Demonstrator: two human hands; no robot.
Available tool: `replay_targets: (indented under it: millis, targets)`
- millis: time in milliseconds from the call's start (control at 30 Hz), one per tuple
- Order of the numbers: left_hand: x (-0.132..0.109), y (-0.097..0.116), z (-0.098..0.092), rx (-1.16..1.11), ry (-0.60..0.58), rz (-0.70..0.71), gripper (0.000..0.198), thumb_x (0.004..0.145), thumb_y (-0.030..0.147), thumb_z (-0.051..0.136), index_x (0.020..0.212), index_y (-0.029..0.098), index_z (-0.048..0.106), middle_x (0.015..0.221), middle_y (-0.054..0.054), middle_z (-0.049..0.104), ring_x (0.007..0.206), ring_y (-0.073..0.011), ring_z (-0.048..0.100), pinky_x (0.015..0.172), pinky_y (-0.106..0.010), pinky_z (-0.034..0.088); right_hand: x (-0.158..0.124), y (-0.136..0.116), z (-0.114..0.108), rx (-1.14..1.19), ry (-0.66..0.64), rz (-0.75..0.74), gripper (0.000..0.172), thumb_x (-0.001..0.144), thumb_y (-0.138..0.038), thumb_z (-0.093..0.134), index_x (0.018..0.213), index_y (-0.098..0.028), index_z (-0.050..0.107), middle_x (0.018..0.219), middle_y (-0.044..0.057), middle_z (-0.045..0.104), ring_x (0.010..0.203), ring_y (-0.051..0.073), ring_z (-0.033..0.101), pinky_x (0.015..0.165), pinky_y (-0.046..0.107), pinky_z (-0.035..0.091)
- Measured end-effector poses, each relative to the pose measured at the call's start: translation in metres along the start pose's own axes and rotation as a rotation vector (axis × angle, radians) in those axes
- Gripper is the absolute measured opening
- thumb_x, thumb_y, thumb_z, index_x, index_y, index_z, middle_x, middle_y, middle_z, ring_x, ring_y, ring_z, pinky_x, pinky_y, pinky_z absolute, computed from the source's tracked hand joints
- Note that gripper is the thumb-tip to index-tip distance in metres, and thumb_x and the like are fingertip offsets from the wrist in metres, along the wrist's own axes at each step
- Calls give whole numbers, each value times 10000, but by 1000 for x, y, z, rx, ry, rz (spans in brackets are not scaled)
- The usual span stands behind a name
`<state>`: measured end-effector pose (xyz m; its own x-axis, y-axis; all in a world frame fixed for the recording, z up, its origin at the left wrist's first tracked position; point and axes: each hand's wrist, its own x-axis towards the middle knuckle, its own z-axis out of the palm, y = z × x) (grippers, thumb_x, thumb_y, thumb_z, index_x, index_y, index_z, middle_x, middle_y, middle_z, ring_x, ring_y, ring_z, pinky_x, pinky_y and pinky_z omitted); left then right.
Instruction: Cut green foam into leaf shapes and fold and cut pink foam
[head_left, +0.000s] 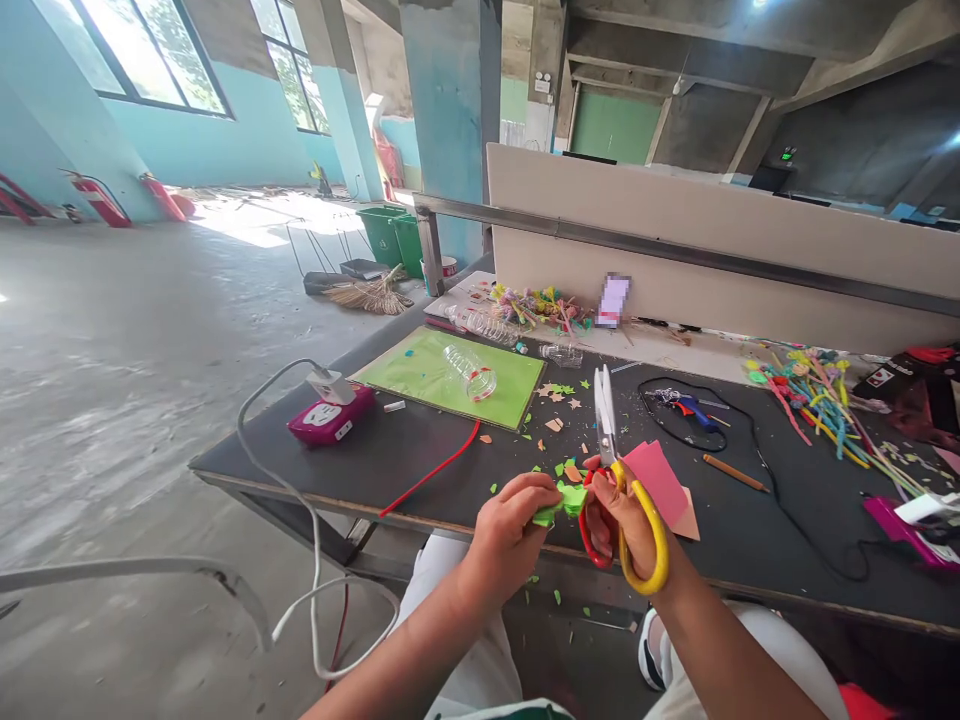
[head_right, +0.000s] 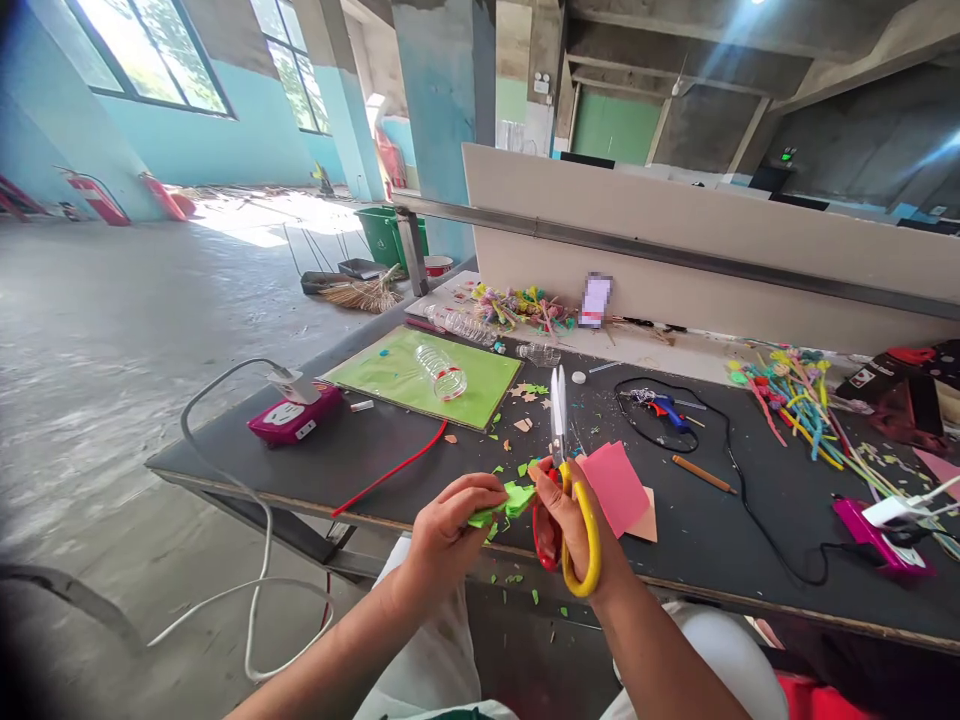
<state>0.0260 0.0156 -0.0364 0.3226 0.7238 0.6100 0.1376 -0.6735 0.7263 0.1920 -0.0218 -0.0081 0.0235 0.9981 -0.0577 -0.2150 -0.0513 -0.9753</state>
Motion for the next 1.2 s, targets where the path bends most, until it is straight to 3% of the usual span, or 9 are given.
replay_targets:
  millis: [167, 267, 333, 433, 533, 767, 1000, 1100, 1200]
  targets:
    - [-4, -2, 0, 183, -109, 230, 460, 768, -23, 421, 1105, 225, 612, 1106, -77, 647, 1023, -162, 619, 876, -277, 506, -4, 0, -10, -35, 25, -13, 310, 822, -303, 663, 1088, -265, 509, 613, -94, 519, 364, 52, 409, 324, 162, 356]
    - [-12, -8, 2, 471, -114, 60, 487, 873, 158, 471, 1358, 207, 446, 1372, -147, 502, 1300, -270, 436, 1038, -437, 408, -5, -13, -23, -42, 144, -127, 297, 812, -252, 670, 1072, -277, 529, 709, -79, 525, 439, 50, 471, 370, 153, 387]
    - [-20, -14, 2, 674, -102, -83, 644, 881, 347, 518, 1456, 159, 297, 1472, -214, 361, 1384, -352, 288, 1064, -538, 341, -5, -23, -34, -8, 223, -224, 303, 796, -225, 683, 1056, -288, 539, 729, -81, 516, 438, 43, 477, 375, 150, 390]
    - [-27, -21, 6, 843, -149, -154, 809, 837, 541, 524, 1480, 135, 247, 1509, -278, 243, 1392, -409, 230, 1062, -581, 304, -6, -36, -48, 47, 306, -327, 324, 787, -200, 691, 1051, -308, 540, 742, -83, 523, 436, 45, 496, 403, 166, 425]
    - [-24, -23, 17, 921, -196, -166, 814, 822, 590, 513, 1482, 187, 260, 1529, -259, 206, 1390, -416, 229, 1064, -579, 292, -11, -44, -57, 47, 379, -375, 340, 774, -195, 709, 1047, -315, 544, 756, -82, 531, 447, 50, 512, 426, 178, 452]
    - [33, -37, 60, 943, -329, -297, 838, 810, 613, 504, 1493, 213, 231, 1544, -213, 212, 1410, -405, 175, 1095, -559, 216, -23, -50, -65, 30, 418, -347, 345, 763, -231, 723, 1042, -317, 539, 745, -78, 543, 496, 63, 523, 448, 164, 461]
    - [89, -43, 98, 758, -466, -464, 812, 837, 507, 496, 1505, 177, 172, 1569, -209, 94, 1429, -401, 52, 1119, -556, 105, -21, -47, -64, 7, 407, -286, 333, 746, -279, 721, 1023, -304, 537, 700, -77, 527, 525, 84, 523, 437, 157, 436]
    - [102, -39, 103, 692, -512, -445, 796, 835, 425, 516, 1506, 177, 167, 1562, -216, 125, 1429, -382, 105, 1117, -551, 142, -18, -43, -61, -36, 399, -269, 318, 740, -304, 720, 1002, -293, 539, 708, -73, 521, 502, 82, 499, 393, 149, 410]
    - [109, -32, 92, 622, -542, -401, 871, 760, 336, 619, 1502, 188, 185, 1563, -217, 124, 1429, -382, 112, 1105, -581, 158, -14, -37, -58, -67, 358, -234, 298, 750, -308, 713, 985, -282, 533, 706, -73, 524, 468, 64, 474, 386, 143, 395]
